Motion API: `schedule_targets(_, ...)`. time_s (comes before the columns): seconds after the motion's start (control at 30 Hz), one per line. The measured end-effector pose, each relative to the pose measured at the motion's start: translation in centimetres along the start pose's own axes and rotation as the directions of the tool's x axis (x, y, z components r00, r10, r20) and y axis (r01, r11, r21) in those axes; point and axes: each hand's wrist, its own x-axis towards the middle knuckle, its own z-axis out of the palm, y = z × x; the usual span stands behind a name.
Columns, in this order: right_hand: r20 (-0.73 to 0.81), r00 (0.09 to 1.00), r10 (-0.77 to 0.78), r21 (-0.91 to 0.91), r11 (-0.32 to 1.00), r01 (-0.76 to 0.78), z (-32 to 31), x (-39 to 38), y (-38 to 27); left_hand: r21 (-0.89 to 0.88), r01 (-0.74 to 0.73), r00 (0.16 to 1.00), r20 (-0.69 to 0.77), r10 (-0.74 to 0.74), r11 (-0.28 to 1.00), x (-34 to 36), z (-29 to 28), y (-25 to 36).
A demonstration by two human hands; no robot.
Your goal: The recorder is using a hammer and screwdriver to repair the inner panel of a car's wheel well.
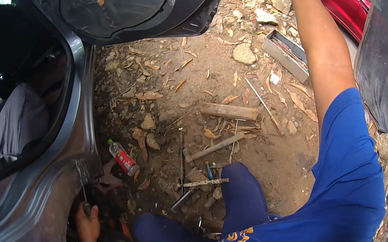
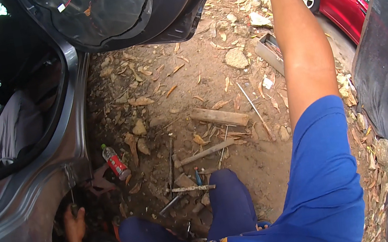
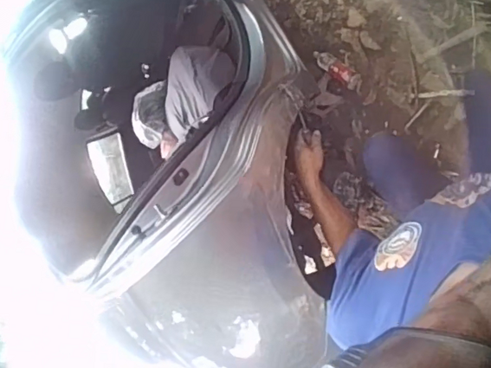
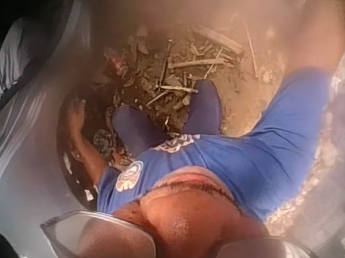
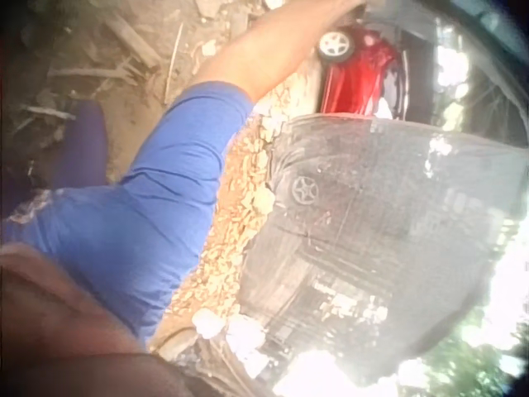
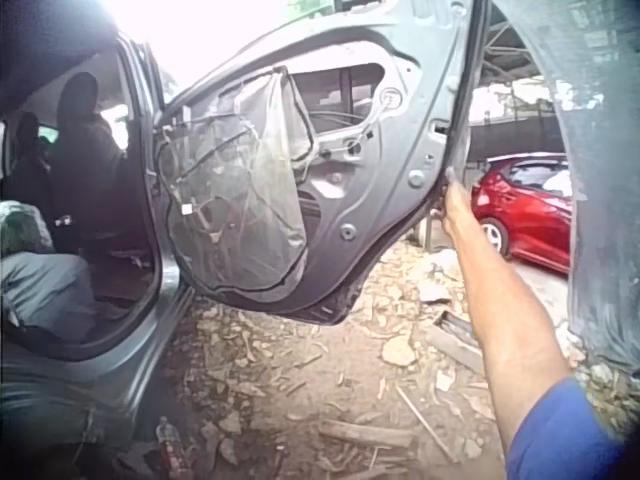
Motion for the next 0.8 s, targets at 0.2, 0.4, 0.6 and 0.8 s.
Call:
schedule_targets(0.2, -0.028, 0.986, -0.162, 0.078, 0.983, 0.163, 3.0, -10.0, -0.8, 0.059, -0.009, 0.998, -0.059, 0.012, 0.998, -1.0, -0.8, -1.1)
schedule_targets(0.4, 0.073, 0.947, -0.314, 0.301, 0.912, 0.279, 2.4, -21.1, -3.1, 0.01, 0.007, 1.0, -0.015, -0.007, 1.0, -0.6, -0.2, 2.6)
schedule_targets(0.6, 0.053, 0.922, -0.383, 0.189, 0.911, 0.368, 11.1, -38.9, -4.2, -0.003, -0.027, 0.994, -0.11, 0.026, 1.0, -1.6, 0.0, 0.5)
schedule_targets(0.8, 0.506, 0.661, -0.554, 0.415, 0.828, 0.377, 15.9, -48.5, -4.7, 0.039, -0.056, 0.989, -0.136, 0.061, 0.998, -1.6, 0.7, 0.1)
